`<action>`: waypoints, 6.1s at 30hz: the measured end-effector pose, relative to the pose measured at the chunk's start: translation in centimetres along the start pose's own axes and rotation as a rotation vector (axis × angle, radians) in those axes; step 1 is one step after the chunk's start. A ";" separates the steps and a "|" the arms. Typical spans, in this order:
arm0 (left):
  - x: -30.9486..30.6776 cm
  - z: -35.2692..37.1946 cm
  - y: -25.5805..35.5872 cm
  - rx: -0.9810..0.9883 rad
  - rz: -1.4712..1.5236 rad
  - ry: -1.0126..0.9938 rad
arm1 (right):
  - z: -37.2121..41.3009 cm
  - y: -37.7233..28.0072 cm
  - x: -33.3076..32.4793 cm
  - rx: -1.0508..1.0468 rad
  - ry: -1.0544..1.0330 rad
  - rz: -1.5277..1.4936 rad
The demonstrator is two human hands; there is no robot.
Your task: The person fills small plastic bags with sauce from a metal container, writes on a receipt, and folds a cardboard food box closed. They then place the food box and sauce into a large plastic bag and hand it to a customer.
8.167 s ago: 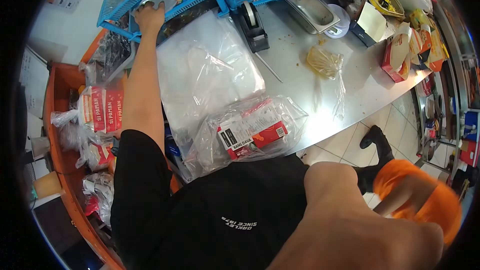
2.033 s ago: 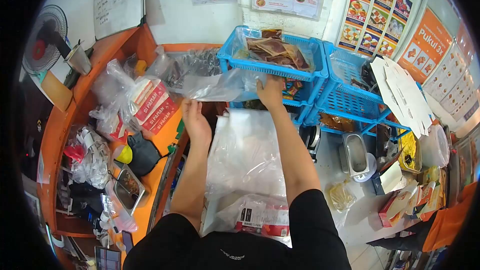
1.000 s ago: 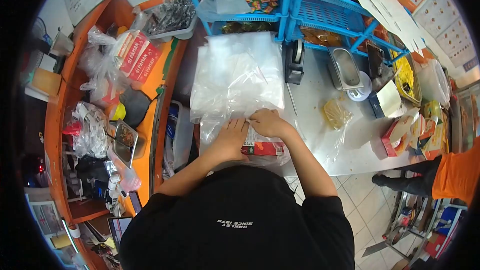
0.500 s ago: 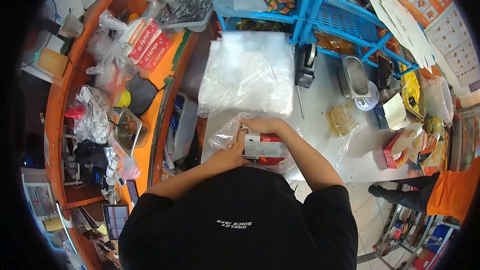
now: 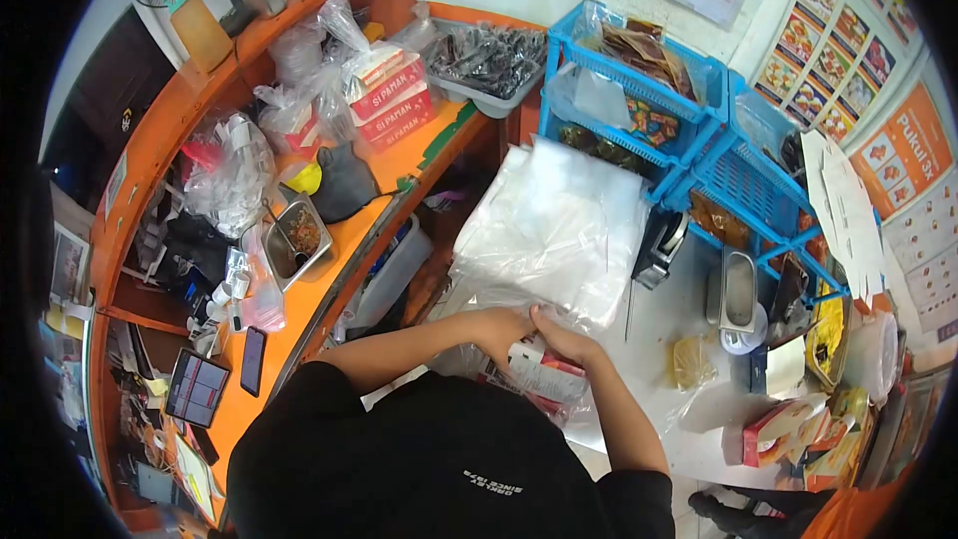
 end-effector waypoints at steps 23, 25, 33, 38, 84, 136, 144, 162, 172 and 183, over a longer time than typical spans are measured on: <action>-35.7 1.8 -9.9 -0.025 0.044 0.818 | 6.7 -5.5 -2.1 -0.392 1.191 0.533; -38.5 0.6 -19.8 -0.378 -0.574 1.070 | 5.4 -3.6 -1.2 -0.415 1.256 0.548; -40.2 -0.1 -34.5 -0.736 -1.440 0.485 | 5.4 -3.5 0.1 -0.286 1.306 0.620; -43.7 -0.7 -37.7 -0.937 -1.307 0.614 | 4.9 -1.4 -0.4 -0.170 1.253 0.582; -13.3 2.0 6.1 0.222 -0.459 0.332 | 17.4 -12.5 -1.3 -0.827 1.104 0.229; 3.2 -5.2 8.6 0.157 0.005 0.105 | 15.1 11.2 -3.1 -0.547 0.762 -1.319; 3.6 -4.4 7.7 0.342 -0.370 -0.107 | 20.5 11.1 -7.4 -0.481 1.153 -0.556; -0.3 -6.7 8.3 -0.195 0.854 -0.333 | 12.9 -0.6 2.2 -0.461 1.326 0.953; -5.3 -7.5 10.5 -0.019 0.852 0.019 | 8.8 0.3 -0.8 0.086 0.886 0.995; -14.8 5.4 15.0 0.379 0.017 0.386 | 6.7 4.3 -3.0 -0.045 0.472 0.591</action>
Point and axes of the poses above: each hand's wrist, its own z-axis away from the middle knuckle, its own x-axis out of the palm, y = z × x, the point moved 8 cm from there along -z, towards the middle knuckle, and after that the axes turned 10 degrees about y, right-handed, at the moved point
